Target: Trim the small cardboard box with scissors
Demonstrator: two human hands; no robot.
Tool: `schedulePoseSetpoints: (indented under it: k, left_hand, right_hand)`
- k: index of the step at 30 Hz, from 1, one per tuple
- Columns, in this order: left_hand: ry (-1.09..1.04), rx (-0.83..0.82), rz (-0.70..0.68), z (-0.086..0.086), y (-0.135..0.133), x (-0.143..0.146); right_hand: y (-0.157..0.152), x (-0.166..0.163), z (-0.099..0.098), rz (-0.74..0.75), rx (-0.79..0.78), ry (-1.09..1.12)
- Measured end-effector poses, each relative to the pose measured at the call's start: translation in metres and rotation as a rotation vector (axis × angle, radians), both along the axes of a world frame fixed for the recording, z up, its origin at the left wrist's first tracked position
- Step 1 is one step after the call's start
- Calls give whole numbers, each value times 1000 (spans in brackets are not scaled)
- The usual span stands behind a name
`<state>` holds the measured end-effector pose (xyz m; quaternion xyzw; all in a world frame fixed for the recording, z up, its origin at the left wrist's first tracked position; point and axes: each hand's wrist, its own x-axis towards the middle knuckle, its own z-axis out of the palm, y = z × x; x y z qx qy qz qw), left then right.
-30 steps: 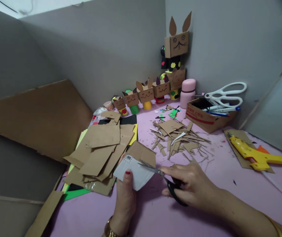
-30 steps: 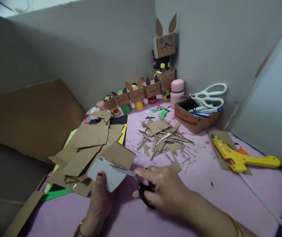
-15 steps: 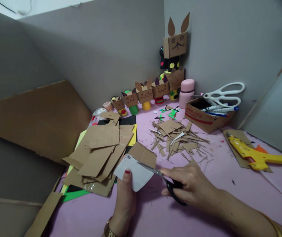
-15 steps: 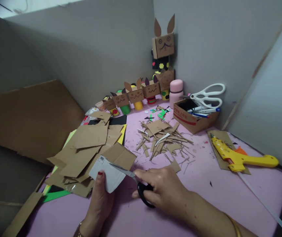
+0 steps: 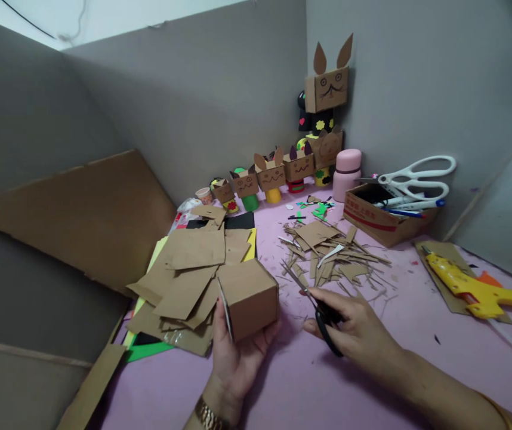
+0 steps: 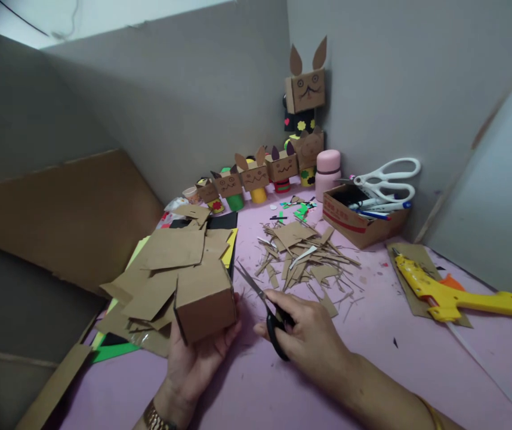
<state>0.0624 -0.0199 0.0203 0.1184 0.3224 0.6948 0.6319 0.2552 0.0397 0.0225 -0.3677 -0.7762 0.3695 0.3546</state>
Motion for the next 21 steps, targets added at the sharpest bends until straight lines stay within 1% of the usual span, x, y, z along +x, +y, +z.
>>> schedulePoseSetpoints:
  k: [3, 6, 9, 13, 15, 18, 21]
  left_hand:
    - [-48, 109, -162, -5, -2, 0]
    - [-74, 118, -262, -6, -4, 2]
    - [-95, 81, -321, -4, -5, 4]
    - [-125, 100, -379, -5, -7, 5]
    - [-157, 97, -421, -6, -8, 4]
    - [-186, 91, -478, -8, -11, 2]
    - [-187, 96, -506, -8, -13, 1]
  right_hand:
    - [-1, 0, -3, 10, 28, -22]
    - [-2, -1, -6, 16, 45, -29]
    - [-3, -1, -8, 22, 69, -12]
    - [-5, -1, -10, 66, 100, 64]
    - [-6, -1, -11, 54, 133, 95]
    - [-8, -1, -11, 43, 169, 96]
    - [-9, -1, -11, 75, 180, 86]
